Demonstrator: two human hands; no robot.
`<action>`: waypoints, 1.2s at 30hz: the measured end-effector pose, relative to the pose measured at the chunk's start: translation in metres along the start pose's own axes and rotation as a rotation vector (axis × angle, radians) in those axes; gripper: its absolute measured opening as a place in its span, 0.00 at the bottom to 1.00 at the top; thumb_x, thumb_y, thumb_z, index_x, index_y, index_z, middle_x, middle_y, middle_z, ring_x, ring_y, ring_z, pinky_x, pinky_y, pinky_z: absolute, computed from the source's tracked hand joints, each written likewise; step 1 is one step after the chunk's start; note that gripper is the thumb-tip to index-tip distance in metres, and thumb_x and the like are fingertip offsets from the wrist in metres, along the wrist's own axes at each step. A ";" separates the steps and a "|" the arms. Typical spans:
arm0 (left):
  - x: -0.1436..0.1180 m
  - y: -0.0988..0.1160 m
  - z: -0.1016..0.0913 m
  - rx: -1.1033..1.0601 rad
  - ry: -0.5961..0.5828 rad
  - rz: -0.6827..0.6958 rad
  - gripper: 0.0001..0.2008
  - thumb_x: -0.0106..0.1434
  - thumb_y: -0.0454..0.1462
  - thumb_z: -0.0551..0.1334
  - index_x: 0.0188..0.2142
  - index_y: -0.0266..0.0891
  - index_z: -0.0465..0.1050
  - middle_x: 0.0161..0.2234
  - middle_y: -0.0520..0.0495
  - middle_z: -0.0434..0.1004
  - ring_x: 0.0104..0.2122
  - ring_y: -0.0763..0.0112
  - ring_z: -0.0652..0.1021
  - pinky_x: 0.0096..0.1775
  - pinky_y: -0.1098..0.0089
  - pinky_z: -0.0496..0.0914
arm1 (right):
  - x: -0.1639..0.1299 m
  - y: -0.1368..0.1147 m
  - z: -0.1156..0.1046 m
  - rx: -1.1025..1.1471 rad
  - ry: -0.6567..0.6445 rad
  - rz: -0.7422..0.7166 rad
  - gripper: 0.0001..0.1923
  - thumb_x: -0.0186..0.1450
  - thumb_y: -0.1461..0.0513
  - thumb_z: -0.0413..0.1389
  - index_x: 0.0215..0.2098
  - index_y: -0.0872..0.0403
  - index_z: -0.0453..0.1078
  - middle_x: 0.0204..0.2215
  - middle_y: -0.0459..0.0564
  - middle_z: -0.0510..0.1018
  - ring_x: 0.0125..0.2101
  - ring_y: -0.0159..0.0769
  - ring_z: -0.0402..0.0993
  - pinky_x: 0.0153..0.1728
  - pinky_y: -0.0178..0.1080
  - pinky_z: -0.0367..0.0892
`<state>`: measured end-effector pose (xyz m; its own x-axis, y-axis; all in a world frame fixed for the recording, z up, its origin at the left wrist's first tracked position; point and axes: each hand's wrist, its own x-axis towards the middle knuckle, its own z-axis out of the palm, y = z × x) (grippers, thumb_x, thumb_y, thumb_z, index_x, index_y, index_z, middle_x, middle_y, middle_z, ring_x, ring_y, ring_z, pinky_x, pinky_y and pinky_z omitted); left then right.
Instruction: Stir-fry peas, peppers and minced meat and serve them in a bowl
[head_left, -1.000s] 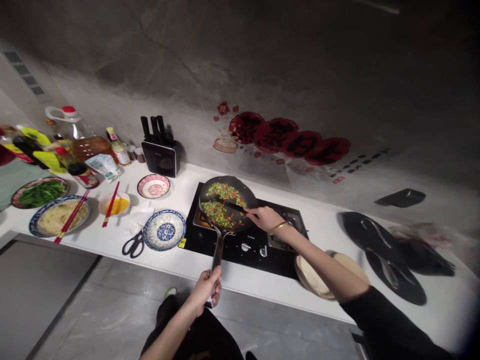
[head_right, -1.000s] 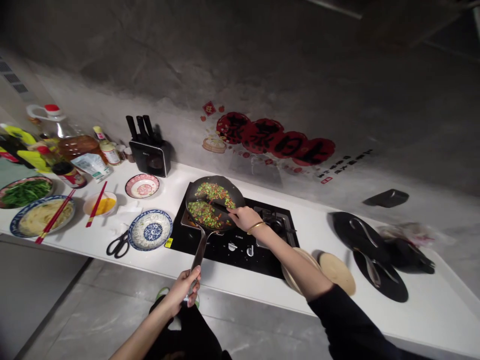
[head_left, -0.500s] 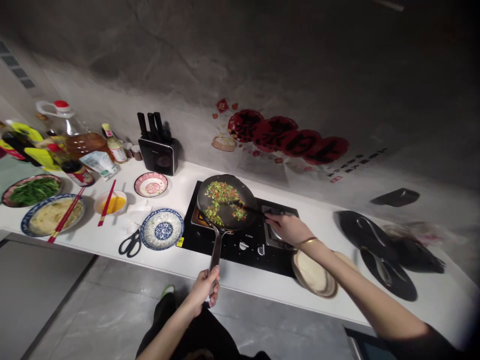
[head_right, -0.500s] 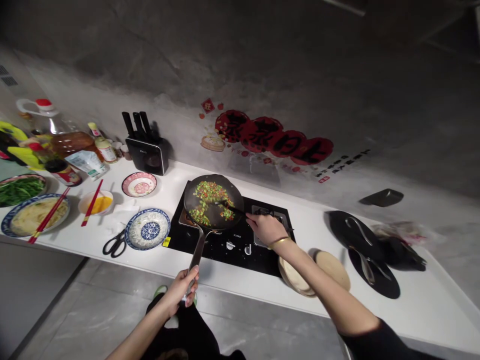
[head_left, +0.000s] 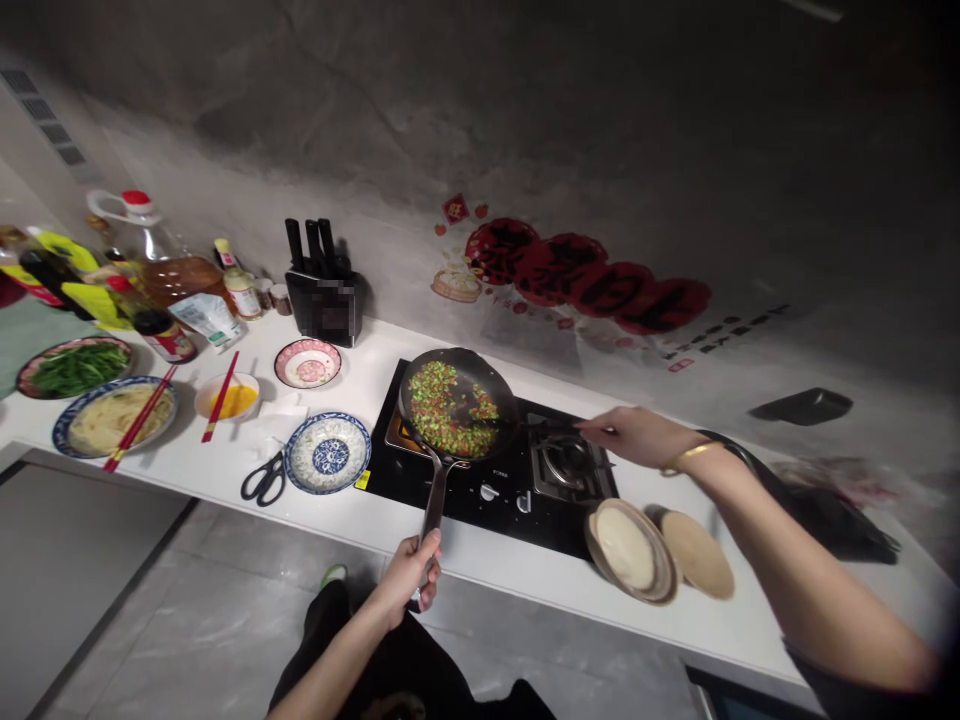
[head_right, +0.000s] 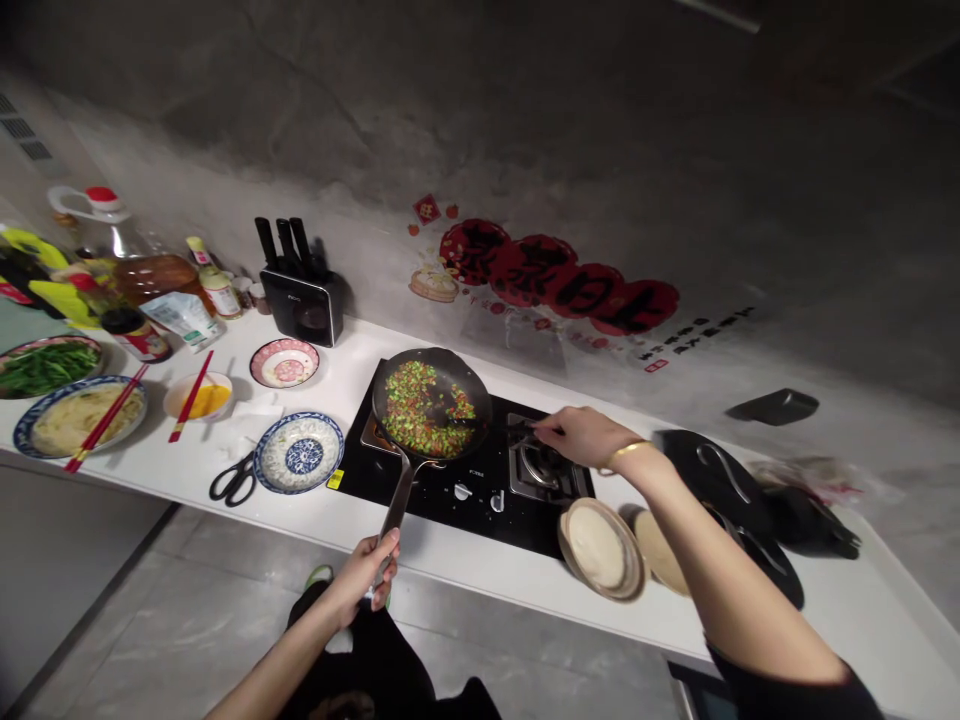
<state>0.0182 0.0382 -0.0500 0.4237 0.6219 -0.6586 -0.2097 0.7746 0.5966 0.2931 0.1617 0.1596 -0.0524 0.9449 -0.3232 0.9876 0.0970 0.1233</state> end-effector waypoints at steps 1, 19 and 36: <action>0.000 0.000 0.000 -0.001 0.000 -0.002 0.26 0.46 0.60 0.59 0.26 0.40 0.57 0.13 0.60 0.59 0.08 0.82 0.59 0.11 0.77 0.50 | -0.008 -0.001 0.000 -0.019 -0.060 -0.015 0.14 0.60 0.58 0.50 0.38 0.45 0.77 0.31 0.44 0.81 0.31 0.36 0.76 0.32 0.33 0.67; 0.000 0.000 0.000 0.018 0.005 0.021 0.26 0.46 0.60 0.59 0.26 0.40 0.58 0.13 0.60 0.59 0.08 0.82 0.59 0.11 0.77 0.50 | 0.041 -0.068 0.023 -0.048 0.026 0.004 0.20 0.64 0.57 0.44 0.50 0.47 0.69 0.44 0.49 0.76 0.43 0.40 0.72 0.43 0.38 0.64; 0.001 -0.001 0.000 0.016 0.008 0.010 0.28 0.45 0.62 0.58 0.26 0.40 0.57 0.13 0.61 0.59 0.07 0.82 0.59 0.11 0.77 0.49 | 0.062 -0.064 0.041 -0.056 0.100 0.113 0.22 0.66 0.56 0.40 0.55 0.49 0.64 0.43 0.53 0.77 0.41 0.40 0.73 0.41 0.38 0.65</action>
<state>0.0183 0.0380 -0.0513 0.4150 0.6304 -0.6560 -0.1996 0.7665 0.6104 0.2330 0.2015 0.0930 0.0414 0.9769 -0.2096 0.9783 0.0029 0.2071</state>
